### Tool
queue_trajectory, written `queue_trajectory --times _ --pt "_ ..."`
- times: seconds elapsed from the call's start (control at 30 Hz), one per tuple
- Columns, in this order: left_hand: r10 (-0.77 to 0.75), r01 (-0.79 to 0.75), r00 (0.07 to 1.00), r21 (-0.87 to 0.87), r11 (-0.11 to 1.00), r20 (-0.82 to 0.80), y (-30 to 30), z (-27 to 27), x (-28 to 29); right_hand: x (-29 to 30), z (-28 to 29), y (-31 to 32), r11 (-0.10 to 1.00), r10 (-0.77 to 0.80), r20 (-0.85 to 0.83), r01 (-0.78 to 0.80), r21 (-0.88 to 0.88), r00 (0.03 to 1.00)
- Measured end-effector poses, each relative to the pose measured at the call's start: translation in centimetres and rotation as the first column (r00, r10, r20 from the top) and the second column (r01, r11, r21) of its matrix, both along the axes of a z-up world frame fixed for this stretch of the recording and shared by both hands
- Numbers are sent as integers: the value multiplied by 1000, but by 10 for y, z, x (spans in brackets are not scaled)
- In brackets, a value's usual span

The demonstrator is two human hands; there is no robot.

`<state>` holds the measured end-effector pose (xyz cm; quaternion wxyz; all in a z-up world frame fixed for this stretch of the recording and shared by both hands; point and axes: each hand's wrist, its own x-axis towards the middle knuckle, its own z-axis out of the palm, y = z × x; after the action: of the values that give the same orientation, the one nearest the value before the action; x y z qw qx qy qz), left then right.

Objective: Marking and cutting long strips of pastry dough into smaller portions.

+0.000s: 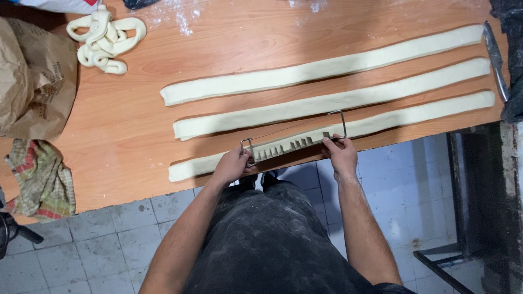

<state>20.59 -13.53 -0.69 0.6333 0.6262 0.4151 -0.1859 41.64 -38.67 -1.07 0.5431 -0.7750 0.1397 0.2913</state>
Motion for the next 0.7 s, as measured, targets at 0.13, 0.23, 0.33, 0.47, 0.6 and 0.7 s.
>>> queue_trajectory --times 0.13,0.23,0.33,0.47,0.6,0.7 --pt "-101 105 994 164 981 -36 3 -7 -3 -5 6 -1 999 10 0 -9 -50 1000" --pt "-164 171 985 243 955 -46 3 -13 -5 -6 -4 -5 999 -33 -2 33 9 999" --pt "-149 155 988 214 965 -46 6 -4 1 -8 -1 -6 1000 -21 -6 21 -10 1000" --pt "-155 161 987 209 965 -47 4 -2 1 -8 -8 -9 999 -41 -8 41 16 999" --pt "-172 179 984 227 957 -48 -3 15 3 -4 -15 -15 996 -48 -77 53 67 996" --pt "-179 184 983 192 964 -41 -7 45 10 3 -18 -29 982 -85 -129 105 158 988"
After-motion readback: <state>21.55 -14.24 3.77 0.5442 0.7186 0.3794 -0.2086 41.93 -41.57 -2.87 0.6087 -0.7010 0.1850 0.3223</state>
